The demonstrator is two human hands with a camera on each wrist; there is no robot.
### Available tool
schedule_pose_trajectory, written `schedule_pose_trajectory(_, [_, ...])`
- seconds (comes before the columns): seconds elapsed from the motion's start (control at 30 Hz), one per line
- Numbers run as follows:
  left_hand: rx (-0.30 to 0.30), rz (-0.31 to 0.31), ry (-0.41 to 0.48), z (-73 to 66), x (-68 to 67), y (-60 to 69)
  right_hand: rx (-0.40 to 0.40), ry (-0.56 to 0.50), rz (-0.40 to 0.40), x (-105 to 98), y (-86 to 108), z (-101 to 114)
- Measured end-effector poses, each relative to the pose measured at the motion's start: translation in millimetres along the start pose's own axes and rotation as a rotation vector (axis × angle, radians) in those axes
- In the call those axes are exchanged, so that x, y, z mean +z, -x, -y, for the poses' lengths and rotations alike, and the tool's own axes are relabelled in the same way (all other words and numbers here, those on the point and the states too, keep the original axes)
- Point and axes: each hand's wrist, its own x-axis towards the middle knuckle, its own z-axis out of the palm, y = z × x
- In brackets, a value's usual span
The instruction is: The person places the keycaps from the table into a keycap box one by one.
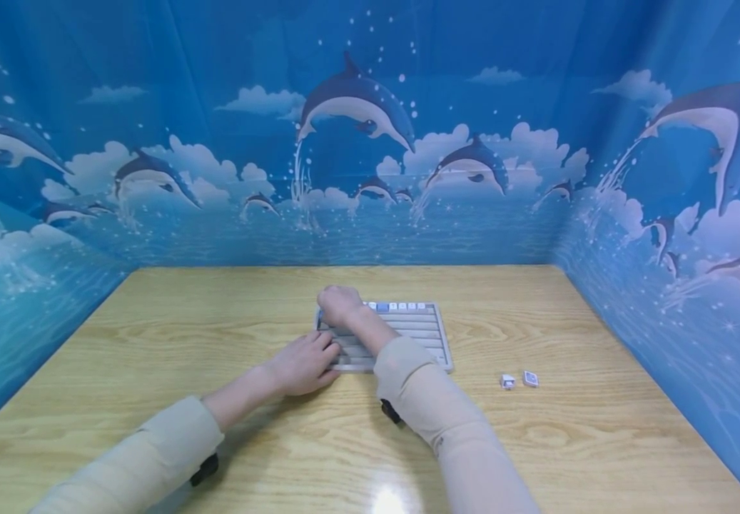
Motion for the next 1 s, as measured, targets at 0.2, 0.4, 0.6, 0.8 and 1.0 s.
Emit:
schedule_pose_trajectory(0.2, [0.007,-0.006,-0.005,-1.0,1.4,-0.1,-0.001,-0.047,-0.009,1,2.6,-2])
schedule_pose_trajectory(0.4, [0.008,-0.008,0.004,-1.0,1.8,-0.3,-0.011,-0.08,-0.026,-1,7.7,-3])
schedule_pose_trajectory(0.6, [-0.018,0.038,0.024,-1.1,-0.6,-0.3,0.004,-0.14,-0.007,-12,19.2,-9])
schedule_pose_trajectory(0.8, [-0.041,0.056,0.023,-0.5,-0.1,-0.8,0.024,-0.223,0.004,-26,37.2,-23])
schedule_pose_trajectory(1.0, [-0.049,0.062,0.013,-0.3,0.2,-1.2,0.047,-0.294,-0.048,-38,67.1,-40])
